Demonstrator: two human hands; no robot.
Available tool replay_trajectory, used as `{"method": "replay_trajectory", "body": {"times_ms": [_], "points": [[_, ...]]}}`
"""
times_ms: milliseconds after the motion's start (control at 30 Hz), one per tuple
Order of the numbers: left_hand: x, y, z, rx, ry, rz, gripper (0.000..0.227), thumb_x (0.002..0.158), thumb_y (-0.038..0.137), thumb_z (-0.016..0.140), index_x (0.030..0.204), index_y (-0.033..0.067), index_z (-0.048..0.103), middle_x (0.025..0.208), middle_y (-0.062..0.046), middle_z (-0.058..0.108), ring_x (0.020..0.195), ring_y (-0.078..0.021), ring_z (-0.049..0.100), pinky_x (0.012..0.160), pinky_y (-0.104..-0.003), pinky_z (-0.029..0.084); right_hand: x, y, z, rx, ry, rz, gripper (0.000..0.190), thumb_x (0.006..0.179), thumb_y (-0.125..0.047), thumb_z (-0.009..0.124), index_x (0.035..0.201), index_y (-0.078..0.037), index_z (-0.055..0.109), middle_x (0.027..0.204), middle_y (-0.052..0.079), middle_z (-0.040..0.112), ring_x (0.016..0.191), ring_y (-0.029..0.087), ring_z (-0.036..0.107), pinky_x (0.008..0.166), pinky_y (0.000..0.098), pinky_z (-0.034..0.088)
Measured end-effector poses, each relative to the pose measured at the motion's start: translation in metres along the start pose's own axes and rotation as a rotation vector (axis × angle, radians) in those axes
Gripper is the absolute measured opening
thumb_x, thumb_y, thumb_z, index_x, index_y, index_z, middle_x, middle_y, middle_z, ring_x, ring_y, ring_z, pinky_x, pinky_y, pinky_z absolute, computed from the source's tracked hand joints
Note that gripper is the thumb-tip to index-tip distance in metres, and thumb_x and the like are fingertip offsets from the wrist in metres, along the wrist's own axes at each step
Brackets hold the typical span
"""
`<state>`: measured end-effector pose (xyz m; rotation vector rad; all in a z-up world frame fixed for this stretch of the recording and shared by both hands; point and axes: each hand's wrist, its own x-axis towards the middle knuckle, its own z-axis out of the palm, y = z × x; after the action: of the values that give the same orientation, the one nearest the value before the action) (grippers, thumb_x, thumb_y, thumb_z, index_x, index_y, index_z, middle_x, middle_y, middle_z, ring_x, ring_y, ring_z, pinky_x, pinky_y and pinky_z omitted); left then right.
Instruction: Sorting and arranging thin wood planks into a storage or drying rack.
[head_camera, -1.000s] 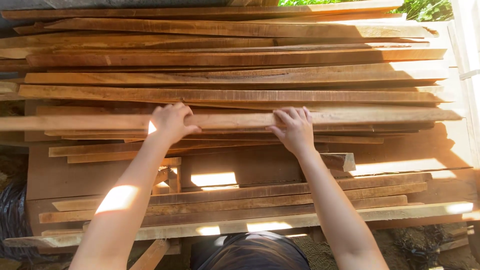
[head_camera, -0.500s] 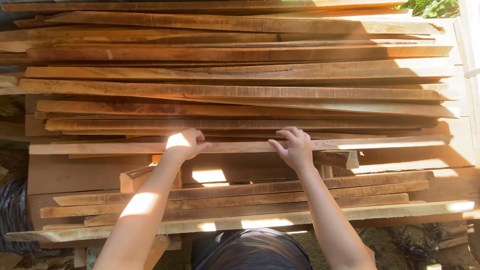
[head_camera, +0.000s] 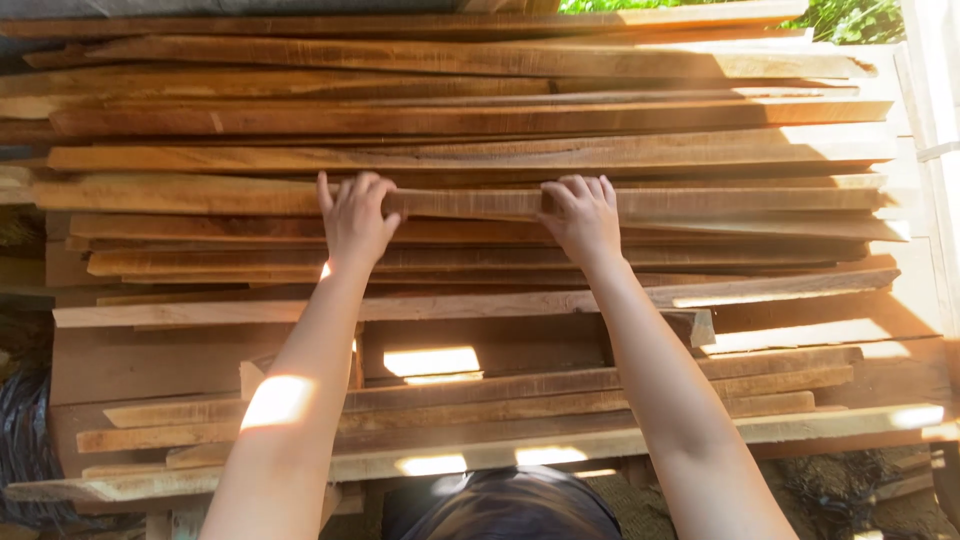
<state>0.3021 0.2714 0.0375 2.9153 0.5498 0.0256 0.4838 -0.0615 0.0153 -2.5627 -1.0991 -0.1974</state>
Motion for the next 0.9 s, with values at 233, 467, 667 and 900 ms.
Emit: {"method": "replay_trajectory", "body": {"times_ms": [233,467,667,900], "points": [[-0.081,0.006,0.019,-0.071,-0.037,-0.103,0.046,0.078,0.038,0.083,0.120,0.0361,0.063,0.125,0.015,0.060,0.126,-0.0177,0.055,0.124,-0.056,0.013,-0.081,-0.027,-0.018,0.068,0.069,-0.029,0.047,0.082,-0.053,0.080,0.122,-0.031,0.072,0.115,-0.004,0.064,0.106,0.020,0.060,0.105,0.0416,0.041],[-0.092,0.010,0.033,-0.277,-0.070,-0.101,0.047,0.087,0.056,0.074,0.122,0.0263,0.064,0.127,0.006,0.064,0.123,-0.0204,0.061,0.116,-0.054,0.027,-0.100,-0.046,-0.009,0.204,0.036,0.031,0.037,0.086,-0.048,0.078,0.117,-0.029,0.074,0.112,-0.005,0.066,0.109,0.019,0.061,0.108,0.0408,0.041],[-0.024,-0.006,0.026,-0.024,0.143,-0.030,0.070,0.082,0.041,0.082,0.142,0.0171,0.054,0.145,-0.003,0.053,0.139,-0.0296,0.044,0.112,-0.057,0.036,-0.032,-0.059,-0.001,0.116,0.080,0.077,0.065,0.080,-0.045,0.083,0.136,-0.019,0.063,0.134,0.004,0.060,0.128,0.029,0.053,0.112,0.0516,0.037],[0.004,-0.050,0.038,0.252,-0.033,0.027,0.052,0.081,0.028,0.085,0.128,0.0209,0.064,0.126,0.001,0.068,0.128,-0.0258,0.059,0.125,-0.061,0.009,0.002,-0.041,0.018,-0.088,-0.338,0.064,0.066,0.086,-0.048,0.075,0.145,-0.029,0.052,0.128,-0.002,0.055,0.123,0.024,0.053,0.108,0.0447,0.043]]}}
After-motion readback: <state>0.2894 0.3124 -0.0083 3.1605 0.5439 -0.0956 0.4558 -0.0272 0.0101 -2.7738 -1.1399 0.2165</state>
